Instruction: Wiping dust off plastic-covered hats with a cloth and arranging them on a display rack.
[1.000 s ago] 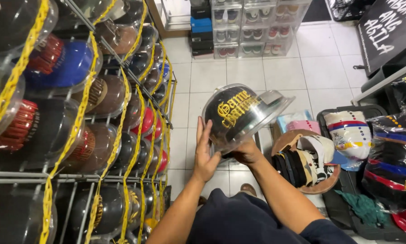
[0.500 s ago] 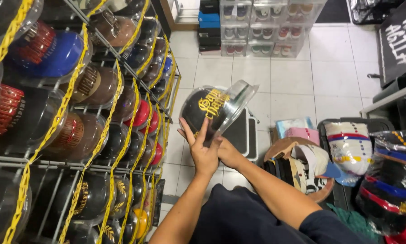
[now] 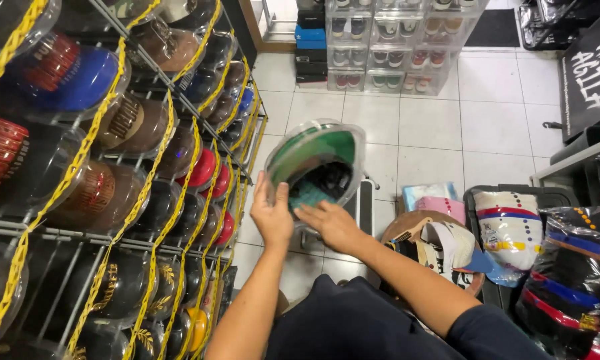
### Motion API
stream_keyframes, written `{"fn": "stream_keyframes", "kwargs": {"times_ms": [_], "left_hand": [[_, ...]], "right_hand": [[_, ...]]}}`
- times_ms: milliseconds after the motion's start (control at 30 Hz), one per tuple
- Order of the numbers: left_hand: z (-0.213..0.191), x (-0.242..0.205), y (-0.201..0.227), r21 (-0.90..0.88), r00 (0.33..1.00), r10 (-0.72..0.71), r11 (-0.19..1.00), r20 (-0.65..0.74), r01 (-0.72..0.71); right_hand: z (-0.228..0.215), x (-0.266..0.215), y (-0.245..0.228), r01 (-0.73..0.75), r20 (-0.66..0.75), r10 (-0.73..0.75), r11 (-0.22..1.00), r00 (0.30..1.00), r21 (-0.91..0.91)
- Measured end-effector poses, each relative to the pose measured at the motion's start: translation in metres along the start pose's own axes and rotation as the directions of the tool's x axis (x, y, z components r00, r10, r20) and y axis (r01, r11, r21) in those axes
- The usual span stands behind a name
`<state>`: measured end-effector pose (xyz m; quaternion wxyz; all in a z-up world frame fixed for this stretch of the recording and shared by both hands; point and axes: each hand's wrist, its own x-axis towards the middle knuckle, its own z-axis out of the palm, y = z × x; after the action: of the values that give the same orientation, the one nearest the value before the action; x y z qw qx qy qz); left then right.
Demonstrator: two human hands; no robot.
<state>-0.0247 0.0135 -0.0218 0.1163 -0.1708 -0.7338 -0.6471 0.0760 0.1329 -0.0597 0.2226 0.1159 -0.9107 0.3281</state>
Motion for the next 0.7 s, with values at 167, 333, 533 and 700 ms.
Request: {"fn": "stream_keyframes", "kwargs": {"times_ms": [167,333,533,700], "left_hand": [[0.003,-0.004,-0.016,0.002,0.983,-0.157,0.987,-0.099,0.158],[0.003,0.003,0.012,0.018,0.973,0.23,0.973,0.03,-0.231],[-0.012,0.021,0.023,0.066,0.424,0.813,0.436,0.4,-0.898],[-0.011,0.015,0.022,0.272,0.664,0.69,0.606,0.289,-0.748]], "right_hand": [[-0.013,-0.033,0.042,-0.333,-0.231,0.292,0.928,0.928,-0.165],[-0.067,-0.03,0.042,-0.417,-0.041,0.992,0.086,0.117,0.905],[-0.064,-0.066,0.127,0.11,0.341,0.871,-0.401,0.354,0.909],[-0.059,-0.053,0.078,0.213,0.308,0.805,-0.463,0.507,0.86]]}}
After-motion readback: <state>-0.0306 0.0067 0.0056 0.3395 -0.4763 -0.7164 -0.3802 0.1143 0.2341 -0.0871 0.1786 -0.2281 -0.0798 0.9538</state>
